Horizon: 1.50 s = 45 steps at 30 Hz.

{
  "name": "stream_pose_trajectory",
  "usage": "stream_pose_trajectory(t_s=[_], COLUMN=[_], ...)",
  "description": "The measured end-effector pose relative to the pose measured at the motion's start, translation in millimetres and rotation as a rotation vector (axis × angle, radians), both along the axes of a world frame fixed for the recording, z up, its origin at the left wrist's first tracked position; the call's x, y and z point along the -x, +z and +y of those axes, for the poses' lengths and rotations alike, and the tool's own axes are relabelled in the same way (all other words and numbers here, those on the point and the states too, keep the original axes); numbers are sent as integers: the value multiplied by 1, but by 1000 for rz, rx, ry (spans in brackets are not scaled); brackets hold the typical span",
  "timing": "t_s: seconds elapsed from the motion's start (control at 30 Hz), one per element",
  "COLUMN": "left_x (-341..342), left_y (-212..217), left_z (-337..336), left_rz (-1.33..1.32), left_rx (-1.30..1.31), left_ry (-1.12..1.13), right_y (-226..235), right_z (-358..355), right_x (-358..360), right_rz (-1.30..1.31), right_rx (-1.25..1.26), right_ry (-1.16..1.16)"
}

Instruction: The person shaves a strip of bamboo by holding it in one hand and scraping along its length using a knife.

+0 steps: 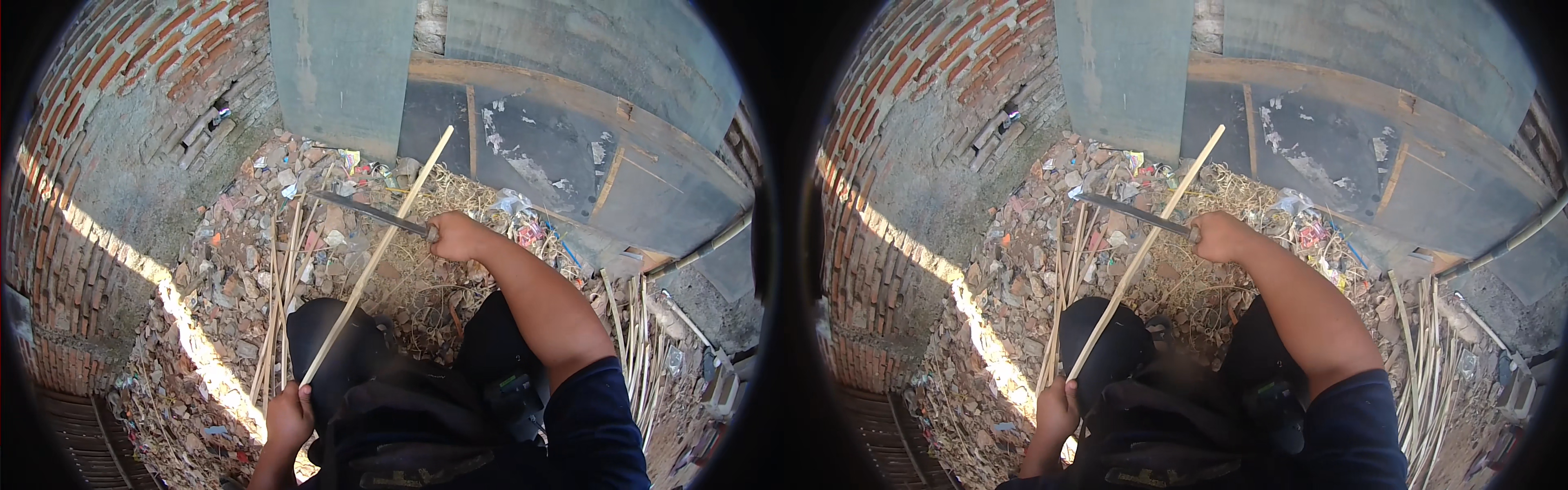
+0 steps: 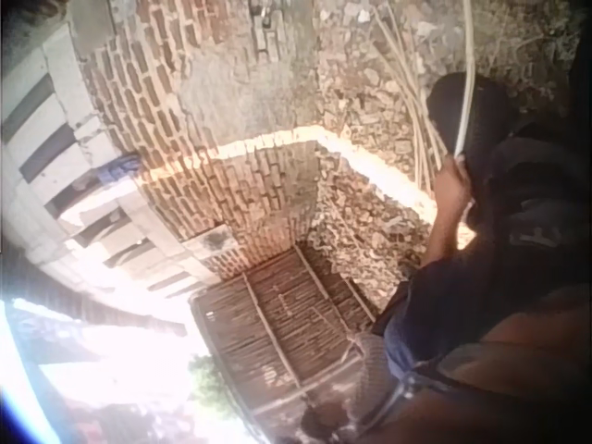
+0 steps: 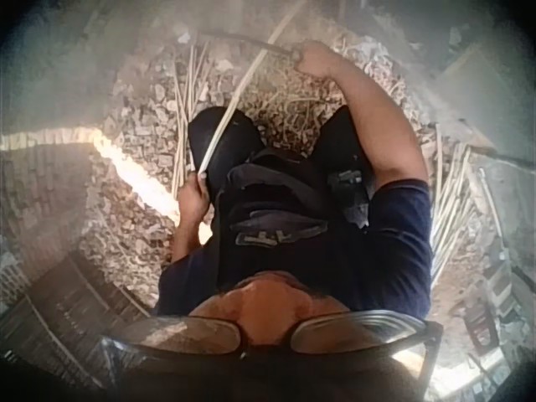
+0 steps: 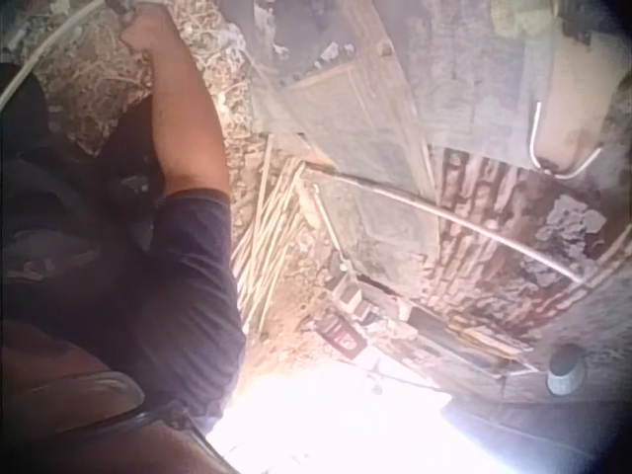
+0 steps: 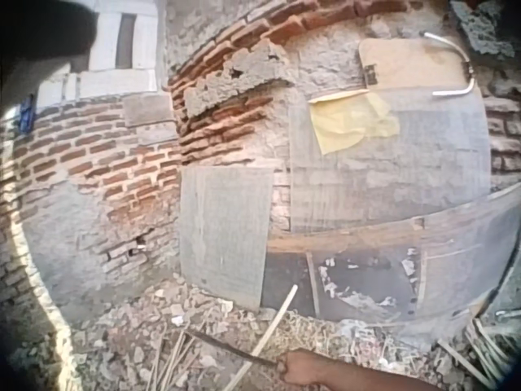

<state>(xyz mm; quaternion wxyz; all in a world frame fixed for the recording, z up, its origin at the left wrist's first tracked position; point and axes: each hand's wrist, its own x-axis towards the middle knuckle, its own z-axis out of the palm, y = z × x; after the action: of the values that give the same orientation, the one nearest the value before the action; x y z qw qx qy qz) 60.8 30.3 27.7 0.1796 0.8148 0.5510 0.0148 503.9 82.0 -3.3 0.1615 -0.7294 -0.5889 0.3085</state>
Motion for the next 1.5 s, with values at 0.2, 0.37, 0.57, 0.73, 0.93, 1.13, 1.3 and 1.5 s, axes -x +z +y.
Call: stream_pose_trajectory(t_s=[0.2, 0.37, 0.57, 0.73, 0.93, 1.13, 1.3, 1.5], left_x=[1, -2, 7, -2, 10, -4, 4, -1], left_y=[-6, -12, -9, -20, -17, -21, -18, -21], left_z=[-5, 3, -9, -6, -6, -3, -8, -5], left_rz=[81, 37, 93, 99, 114, 38, 89, 93], left_rx=[-94, -128, -154, -224, -183, -202, -175, -213], left_ry=[-4, -46, -8, -21, 0, -12, 21, -14], right_y=[21, 10, 29, 24, 31, 11, 18, 19], right_z=[-9, 4, -16, -9, -12, -3, -16, -4], right_x=[51, 37, 55, 29, 52, 12, 37, 12], right_rz=[-147, -74, -194, -174, -206, -70, -245, -153], right_rx=[3, 87, 0, 59, -30, -9, -182, 46], right_ry=[194, 174, 210, 164, 214, 137, 169, 117])
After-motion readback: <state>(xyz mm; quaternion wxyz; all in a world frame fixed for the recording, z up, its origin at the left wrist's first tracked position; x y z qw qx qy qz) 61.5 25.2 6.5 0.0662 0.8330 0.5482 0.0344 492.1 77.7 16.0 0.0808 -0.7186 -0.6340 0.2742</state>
